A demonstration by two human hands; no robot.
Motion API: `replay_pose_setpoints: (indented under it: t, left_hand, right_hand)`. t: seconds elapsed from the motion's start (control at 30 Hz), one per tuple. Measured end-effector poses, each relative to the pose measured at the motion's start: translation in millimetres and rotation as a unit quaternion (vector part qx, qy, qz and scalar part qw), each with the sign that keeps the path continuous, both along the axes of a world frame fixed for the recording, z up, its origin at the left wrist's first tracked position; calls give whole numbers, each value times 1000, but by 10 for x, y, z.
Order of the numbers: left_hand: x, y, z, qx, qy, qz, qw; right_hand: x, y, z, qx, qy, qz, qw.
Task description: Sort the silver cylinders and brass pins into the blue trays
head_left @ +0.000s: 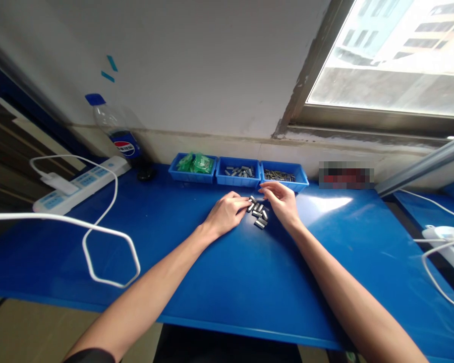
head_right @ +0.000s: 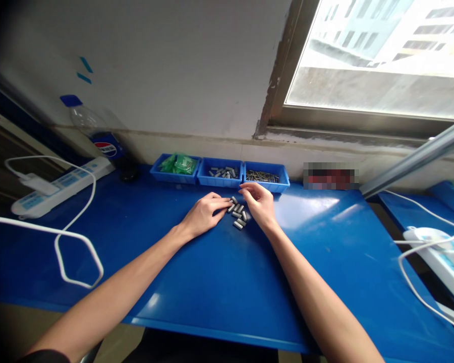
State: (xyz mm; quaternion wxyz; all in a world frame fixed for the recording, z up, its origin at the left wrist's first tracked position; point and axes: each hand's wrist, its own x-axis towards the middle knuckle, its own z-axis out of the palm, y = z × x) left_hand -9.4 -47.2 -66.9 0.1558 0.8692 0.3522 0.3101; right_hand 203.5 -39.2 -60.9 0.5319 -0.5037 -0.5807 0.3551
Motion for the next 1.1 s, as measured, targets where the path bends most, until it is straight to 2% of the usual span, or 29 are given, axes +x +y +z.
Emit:
replay_pose_setpoints:
  t: [0.23, 0.4, 0.47, 0.6, 0.7, 0.77, 1.1]
  left_hand:
    - [-24, -3, 45, -35, -16, 81, 996]
    - [-7, 17, 47, -79, -97, 90, 988]
    - [18, 22, 48, -125, -173, 91, 973]
    - [58, 44, 50, -205, -314, 99, 922]
    - [62, 66, 44, -249, -373, 91, 889]
    - [58, 74, 36, -263, -391, 78, 879]
    - [79, 34, 33, -246, -383, 55, 889]
  right_hand:
    - [-51, -23, 43, -19, 18, 12, 1000]
    - [-50, -32, 57, -19, 23, 11, 999]
    - [-43, -37, 63, -17, 20, 18, 999]
    - [-49, -64, 97, -20, 13, 53, 998]
    - [-79, -93, 126, -38, 19, 92, 995]
    - [-103, -109, 135, -52, 25, 117, 991]
    - [-130, -129, 195, -88, 44, 157, 983]
